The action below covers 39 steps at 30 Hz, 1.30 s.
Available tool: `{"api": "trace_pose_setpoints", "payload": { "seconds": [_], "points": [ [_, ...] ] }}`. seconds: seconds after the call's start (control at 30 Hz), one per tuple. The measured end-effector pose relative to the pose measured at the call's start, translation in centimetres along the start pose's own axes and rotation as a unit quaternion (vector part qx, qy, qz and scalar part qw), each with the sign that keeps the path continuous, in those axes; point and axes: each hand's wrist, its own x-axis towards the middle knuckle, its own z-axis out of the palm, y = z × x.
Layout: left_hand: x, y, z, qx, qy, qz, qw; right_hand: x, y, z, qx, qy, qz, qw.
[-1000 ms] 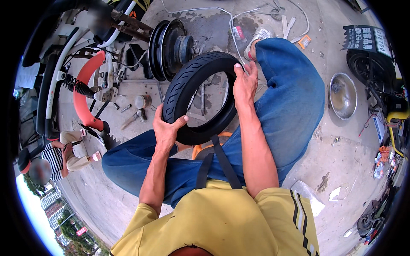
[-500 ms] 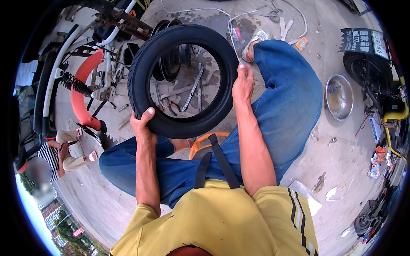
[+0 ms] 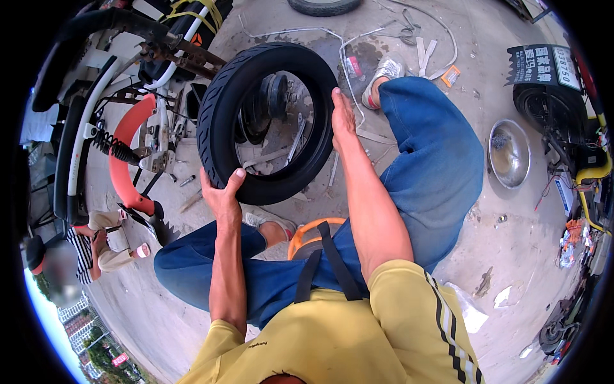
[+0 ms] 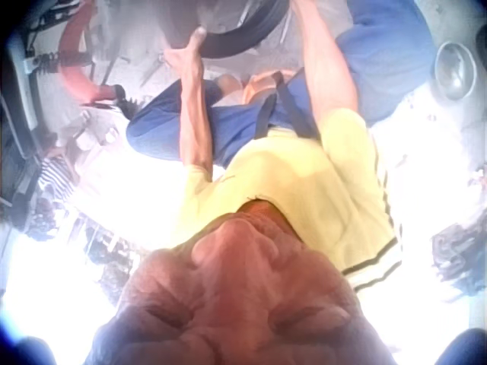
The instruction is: The person unwraps a new tire, removes the inner tube, and mounts the tire onto a wheel rim using tire levers. The person then secures the tire bead onto the rim by hand and with tools.
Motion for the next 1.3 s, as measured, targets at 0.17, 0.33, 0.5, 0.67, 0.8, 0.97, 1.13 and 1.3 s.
{"api": "trace_pose_setpoints", "payload": {
  "seconds": [0.17,0.33,0.5,0.67,0.8,0.97,1.13,1.3],
  "points": [
    [0.2,0.4,3.7,0.053,0.015,0.002,0.998,4.4,0.1,2.5,0.051,-0.021,0.044,0.998],
    [-0.4,-1.0,7.5,0.09,0.061,0.036,0.993,9.3,2.8,4.5,0.099,-0.059,0.087,0.99],
    [0.4,-1.9,9.3,0.107,0.066,0.043,0.991,13.8,7.1,6.1,0.135,-0.105,0.057,0.984],
    [1.9,-2.6,9.1,0.136,0.083,0.05,0.986,12.9,6.6,8.0,0.102,-0.098,0.108,0.984],
    [3.0,-1.2,8.7,0.201,0.085,0.094,0.971,13.6,9.4,9.5,0.136,-0.157,0.127,0.97],
    [4.7,0.1,6.6,0.279,0.052,0.156,0.946,10.2,11.3,10.0,0.268,-0.168,0.231,0.92],
    [8.5,0.8,4.9,0.337,-0.056,0.262,0.903,8.3,11.2,9.8,0.321,-0.147,0.211,0.911],
    [9.5,1.5,4.8,0.287,-0.081,0.177,0.938,10.1,13.5,9.6,0.334,-0.154,0.138,0.92]
  ]
}}
